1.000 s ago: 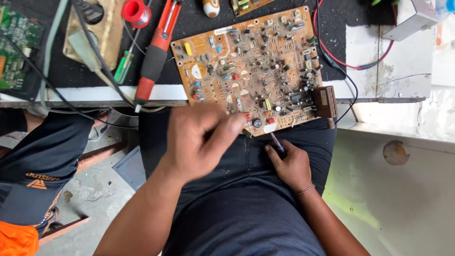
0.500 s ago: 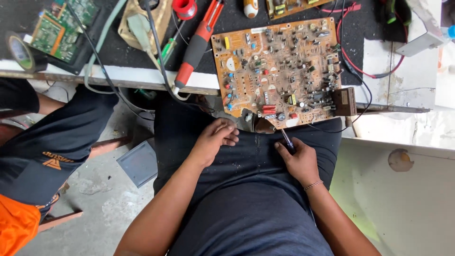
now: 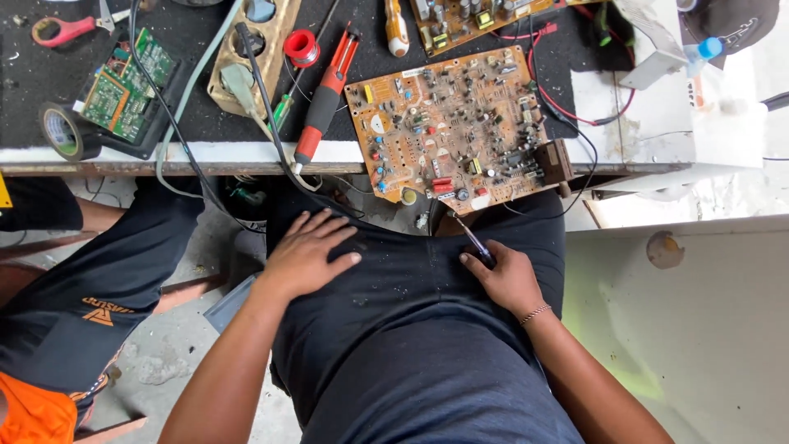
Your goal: Inspecting and repairing a printed circuit board by rotating it and probing components with a screwdriver at a workbench.
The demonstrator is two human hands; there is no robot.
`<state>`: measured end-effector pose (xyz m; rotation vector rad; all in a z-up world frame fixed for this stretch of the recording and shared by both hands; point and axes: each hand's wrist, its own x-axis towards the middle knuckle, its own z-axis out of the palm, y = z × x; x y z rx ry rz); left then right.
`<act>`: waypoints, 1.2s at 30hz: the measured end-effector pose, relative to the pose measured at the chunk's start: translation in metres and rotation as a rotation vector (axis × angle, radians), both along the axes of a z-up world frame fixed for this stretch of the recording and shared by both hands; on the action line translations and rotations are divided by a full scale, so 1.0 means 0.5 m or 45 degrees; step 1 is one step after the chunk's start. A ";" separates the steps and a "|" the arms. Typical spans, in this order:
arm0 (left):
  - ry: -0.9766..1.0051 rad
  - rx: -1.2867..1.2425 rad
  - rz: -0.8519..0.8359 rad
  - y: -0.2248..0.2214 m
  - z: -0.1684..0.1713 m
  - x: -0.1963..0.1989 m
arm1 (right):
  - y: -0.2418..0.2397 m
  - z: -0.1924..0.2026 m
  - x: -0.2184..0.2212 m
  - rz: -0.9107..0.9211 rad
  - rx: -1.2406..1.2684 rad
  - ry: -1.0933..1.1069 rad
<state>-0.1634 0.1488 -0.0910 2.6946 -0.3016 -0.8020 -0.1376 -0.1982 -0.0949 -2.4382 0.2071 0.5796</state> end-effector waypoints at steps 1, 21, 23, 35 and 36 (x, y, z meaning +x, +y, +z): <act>-0.029 0.006 0.050 0.016 -0.008 -0.001 | 0.004 0.011 -0.004 0.037 0.003 0.004; 0.011 -0.003 0.969 0.090 -0.222 0.148 | -0.011 0.033 -0.092 0.343 0.083 -0.255; -0.070 -0.052 1.047 0.091 -0.231 0.154 | -0.022 0.027 -0.095 0.317 0.096 -0.287; -0.216 -0.109 1.203 0.149 -0.241 0.198 | -0.047 0.015 -0.089 0.393 0.384 -0.407; -0.212 -0.110 1.203 0.142 -0.223 0.198 | -0.053 0.002 -0.087 0.392 0.382 -0.404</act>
